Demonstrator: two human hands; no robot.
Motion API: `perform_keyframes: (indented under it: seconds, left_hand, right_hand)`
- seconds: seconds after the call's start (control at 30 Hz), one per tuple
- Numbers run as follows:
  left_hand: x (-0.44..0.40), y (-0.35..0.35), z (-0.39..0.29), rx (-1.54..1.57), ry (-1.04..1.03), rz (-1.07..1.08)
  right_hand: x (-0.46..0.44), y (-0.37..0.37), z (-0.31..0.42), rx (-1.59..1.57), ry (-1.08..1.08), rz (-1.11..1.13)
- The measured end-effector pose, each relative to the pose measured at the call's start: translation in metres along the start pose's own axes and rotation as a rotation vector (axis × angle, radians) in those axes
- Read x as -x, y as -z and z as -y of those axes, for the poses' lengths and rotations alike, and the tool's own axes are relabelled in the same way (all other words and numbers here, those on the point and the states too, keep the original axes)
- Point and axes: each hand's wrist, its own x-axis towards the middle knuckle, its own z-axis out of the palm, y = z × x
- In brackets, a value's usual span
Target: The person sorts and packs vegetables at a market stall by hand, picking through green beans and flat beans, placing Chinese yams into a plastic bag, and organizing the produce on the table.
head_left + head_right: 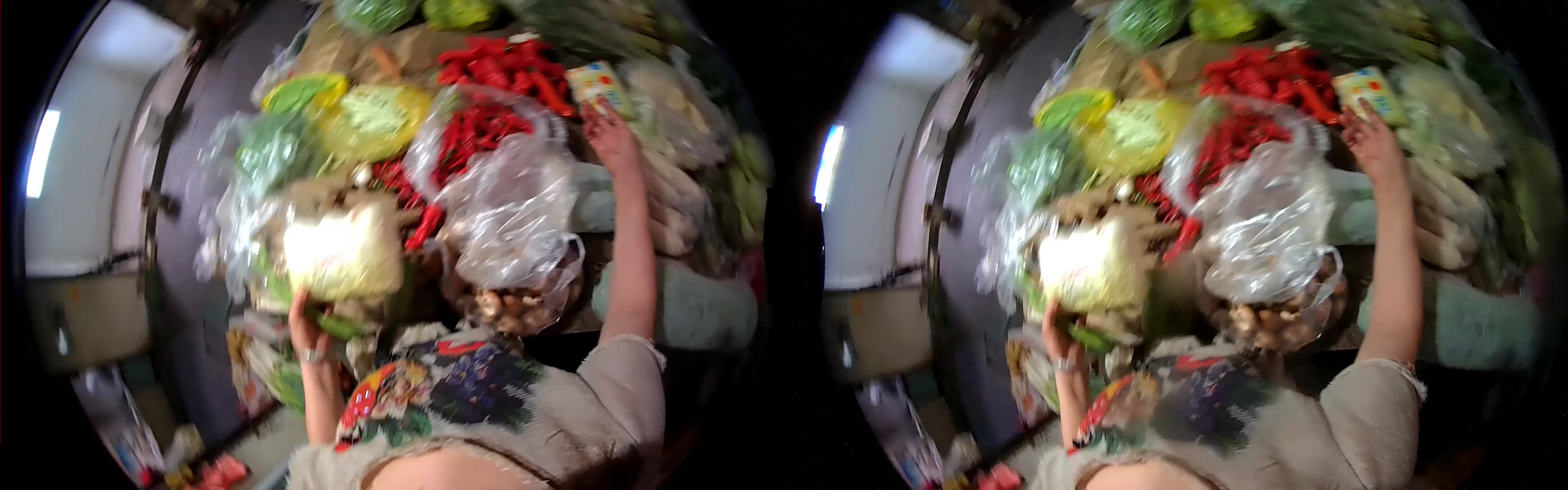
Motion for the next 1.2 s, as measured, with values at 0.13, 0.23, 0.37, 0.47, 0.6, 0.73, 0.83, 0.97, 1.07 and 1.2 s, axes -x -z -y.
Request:
perform_keyframes:
  seconds: [0.13,0.23,0.37,0.47,0.6,0.73,0.83,0.97,1.07,1.2]
  left_hand:
    - [0.011,-0.053,0.007,0.058,0.009,0.344]
    - [0.007,-0.073,0.018,0.094,0.083,0.491]
    - [0.012,-0.08,0.027,0.112,0.16,0.55]
    - [0.014,-0.08,0.031,0.076,0.138,0.602]
    - [0.017,-0.085,0.031,0.04,0.102,0.648]
    - [0.015,-0.091,0.036,0.038,0.104,0.68]
    - [0.025,-0.106,0.029,-0.021,0.081,0.725]
    - [0.046,-0.126,0.012,0.046,0.088,0.971]
    - [0.032,-0.117,0.01,-0.121,-0.01,0.923]
    - [0.024,-0.099,0.009,-0.324,-0.103,0.696]
  right_hand:
    - [0.077,-0.1,-0.023,0.396,-0.09,0.409]
    - [0.115,-0.144,-0.044,0.646,-0.123,0.563]
    - [0.148,-0.165,-0.063,0.63,-0.277,0.64]
    - [0.161,-0.169,-0.079,0.515,-0.302,0.664]
    - [0.179,-0.174,-0.094,0.415,-0.319,0.604]
    - [0.196,-0.166,-0.122,0.232,-0.237,0.548]
    - [0.205,-0.158,-0.134,0.22,-0.196,0.391]
    - [0.186,-0.149,-0.114,-0.172,-0.402,0.23]
    - [0.166,-0.137,-0.089,-0.104,-0.187,0.016]
    - [0.119,-0.093,-0.058,-0.452,-0.086,0.189]
